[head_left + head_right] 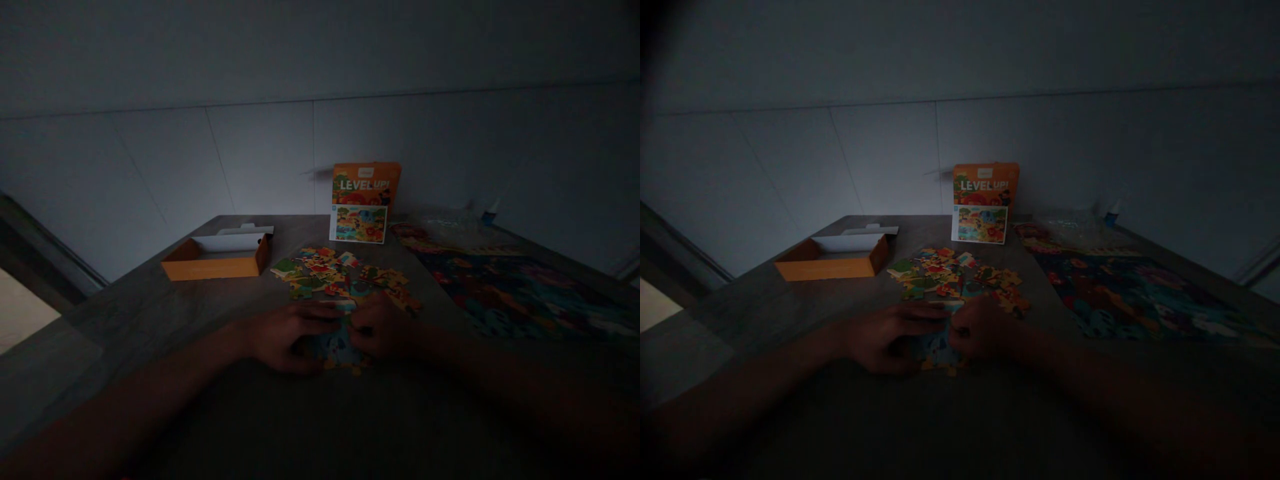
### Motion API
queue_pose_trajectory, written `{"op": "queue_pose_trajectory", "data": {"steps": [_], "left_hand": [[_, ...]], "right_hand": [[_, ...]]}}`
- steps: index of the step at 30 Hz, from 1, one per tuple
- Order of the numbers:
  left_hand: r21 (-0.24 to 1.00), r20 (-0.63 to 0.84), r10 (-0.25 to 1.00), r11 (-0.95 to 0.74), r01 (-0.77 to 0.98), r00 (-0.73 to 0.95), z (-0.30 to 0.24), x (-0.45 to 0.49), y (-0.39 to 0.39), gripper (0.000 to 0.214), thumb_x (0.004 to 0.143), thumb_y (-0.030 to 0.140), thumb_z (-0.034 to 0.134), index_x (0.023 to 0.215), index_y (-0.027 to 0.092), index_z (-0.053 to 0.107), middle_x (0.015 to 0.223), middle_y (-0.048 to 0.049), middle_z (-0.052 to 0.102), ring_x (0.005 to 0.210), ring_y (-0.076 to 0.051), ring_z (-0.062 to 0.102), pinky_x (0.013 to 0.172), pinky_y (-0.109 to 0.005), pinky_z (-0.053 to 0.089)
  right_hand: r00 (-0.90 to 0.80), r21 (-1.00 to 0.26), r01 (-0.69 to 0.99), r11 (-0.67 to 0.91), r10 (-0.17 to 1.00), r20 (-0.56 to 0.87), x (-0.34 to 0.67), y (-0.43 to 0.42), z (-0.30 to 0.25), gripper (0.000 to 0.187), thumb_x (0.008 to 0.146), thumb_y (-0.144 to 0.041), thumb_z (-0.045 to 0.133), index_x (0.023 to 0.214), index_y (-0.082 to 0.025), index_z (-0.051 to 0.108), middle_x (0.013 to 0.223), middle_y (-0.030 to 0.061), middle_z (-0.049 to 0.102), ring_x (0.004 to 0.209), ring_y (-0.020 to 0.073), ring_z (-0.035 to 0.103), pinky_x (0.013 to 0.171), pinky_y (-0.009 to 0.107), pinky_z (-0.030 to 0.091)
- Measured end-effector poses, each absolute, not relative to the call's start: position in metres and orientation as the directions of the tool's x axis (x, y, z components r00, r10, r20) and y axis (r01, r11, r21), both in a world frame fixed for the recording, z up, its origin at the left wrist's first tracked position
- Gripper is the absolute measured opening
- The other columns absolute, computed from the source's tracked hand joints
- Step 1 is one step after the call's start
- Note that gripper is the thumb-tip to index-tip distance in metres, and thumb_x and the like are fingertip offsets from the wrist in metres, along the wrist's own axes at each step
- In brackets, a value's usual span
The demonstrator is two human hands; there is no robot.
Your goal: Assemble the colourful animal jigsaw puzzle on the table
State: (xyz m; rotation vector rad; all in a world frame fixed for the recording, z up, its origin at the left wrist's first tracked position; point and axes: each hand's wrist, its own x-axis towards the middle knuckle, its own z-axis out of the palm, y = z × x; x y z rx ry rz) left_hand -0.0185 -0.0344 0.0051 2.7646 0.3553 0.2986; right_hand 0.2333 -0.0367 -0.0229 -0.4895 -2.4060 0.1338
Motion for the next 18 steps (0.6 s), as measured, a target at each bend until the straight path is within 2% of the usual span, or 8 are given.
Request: {"op": "queue_pose_trajectory", "data": {"steps": [10,18], "left_hand": [[0.368,0.135,0.297,-0.901,0.231,0.945,0.0104,-0.0209,-0.0343,0.075,0.082,0.033,0.073,0.149,0.017,0.044,0.156,-0.0164,0.038,0.142,-0.033,0.040,0.116,-0.049,0.038],[0.377,0.155,0.271,-0.905,0.197,0.950,0.0113,-0.0210,-0.0336,0.070,0.083,0.034,0.073,0.146,0.018,0.047,0.153,-0.0152,0.043,0.143,-0.031,0.039,0.117,-0.051,0.037]], "right_hand": [[-0.720,-0.225,0.328,0.918,0.397,0.570,0.2331,-0.0357,-0.0208,0.031,0.077,-0.017,0.050,0.050,-0.017,0.036,0.047,-0.0057,0.032,0.043,0.0060,0.031,0.048,0.023,0.019],[-0.730,-0.206,0.342,0.917,0.398,0.556,0.2340,-0.0383,-0.0195,0.030,0.078,-0.016,0.050,0.050,-0.016,0.039,0.047,-0.0050,0.037,0.043,0.0058,0.033,0.047,0.023,0.020]]}}
